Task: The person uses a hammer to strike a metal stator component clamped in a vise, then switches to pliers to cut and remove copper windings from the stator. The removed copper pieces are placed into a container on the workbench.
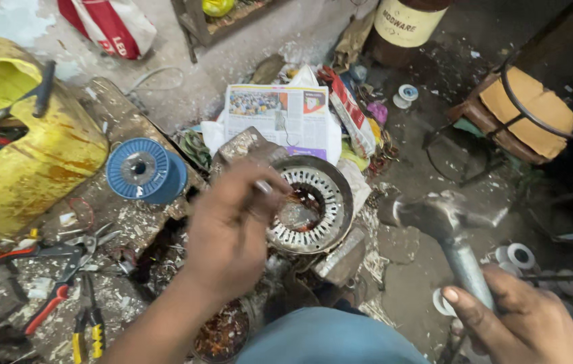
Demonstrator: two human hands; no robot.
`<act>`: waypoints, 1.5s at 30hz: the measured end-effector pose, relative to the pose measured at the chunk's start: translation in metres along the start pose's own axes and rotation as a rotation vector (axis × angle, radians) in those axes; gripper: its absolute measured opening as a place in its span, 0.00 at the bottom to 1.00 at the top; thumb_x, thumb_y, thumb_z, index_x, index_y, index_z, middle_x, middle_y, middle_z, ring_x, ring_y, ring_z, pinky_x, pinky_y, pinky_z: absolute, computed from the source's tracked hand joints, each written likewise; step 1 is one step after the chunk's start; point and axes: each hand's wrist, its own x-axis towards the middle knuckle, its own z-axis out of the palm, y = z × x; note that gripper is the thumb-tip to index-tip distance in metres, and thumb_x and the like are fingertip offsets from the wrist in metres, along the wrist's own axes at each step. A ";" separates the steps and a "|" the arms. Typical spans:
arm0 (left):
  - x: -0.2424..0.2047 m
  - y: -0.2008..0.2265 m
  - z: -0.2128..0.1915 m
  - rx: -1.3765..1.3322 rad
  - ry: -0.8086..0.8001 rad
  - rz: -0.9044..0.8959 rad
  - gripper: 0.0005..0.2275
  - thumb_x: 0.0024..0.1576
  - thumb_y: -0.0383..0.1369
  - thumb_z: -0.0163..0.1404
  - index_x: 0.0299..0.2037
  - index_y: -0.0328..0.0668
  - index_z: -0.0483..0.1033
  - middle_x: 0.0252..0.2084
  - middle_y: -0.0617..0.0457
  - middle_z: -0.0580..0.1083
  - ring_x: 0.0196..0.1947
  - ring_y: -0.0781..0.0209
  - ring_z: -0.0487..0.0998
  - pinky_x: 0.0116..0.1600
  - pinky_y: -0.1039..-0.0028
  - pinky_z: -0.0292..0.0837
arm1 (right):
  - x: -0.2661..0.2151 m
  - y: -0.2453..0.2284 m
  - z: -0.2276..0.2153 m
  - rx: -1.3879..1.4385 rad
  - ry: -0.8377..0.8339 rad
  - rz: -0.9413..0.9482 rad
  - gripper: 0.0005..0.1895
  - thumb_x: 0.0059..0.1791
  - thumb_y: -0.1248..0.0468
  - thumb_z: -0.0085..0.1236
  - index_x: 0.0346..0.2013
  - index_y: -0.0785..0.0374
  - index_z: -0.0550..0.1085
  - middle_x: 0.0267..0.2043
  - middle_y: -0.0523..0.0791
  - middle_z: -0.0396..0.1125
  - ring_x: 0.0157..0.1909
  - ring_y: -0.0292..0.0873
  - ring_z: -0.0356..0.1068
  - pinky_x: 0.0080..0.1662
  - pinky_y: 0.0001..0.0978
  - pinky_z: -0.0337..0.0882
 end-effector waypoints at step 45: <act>-0.343 -0.112 -0.007 -0.914 1.255 -0.584 0.21 0.53 0.36 0.57 0.57 0.39 0.73 0.51 0.46 0.78 0.51 0.48 0.78 0.61 0.52 0.69 | 0.073 0.004 0.067 -0.216 -0.591 -0.449 0.16 0.50 0.51 0.64 0.43 0.57 0.76 0.21 0.45 0.66 0.19 0.39 0.70 0.25 0.30 0.69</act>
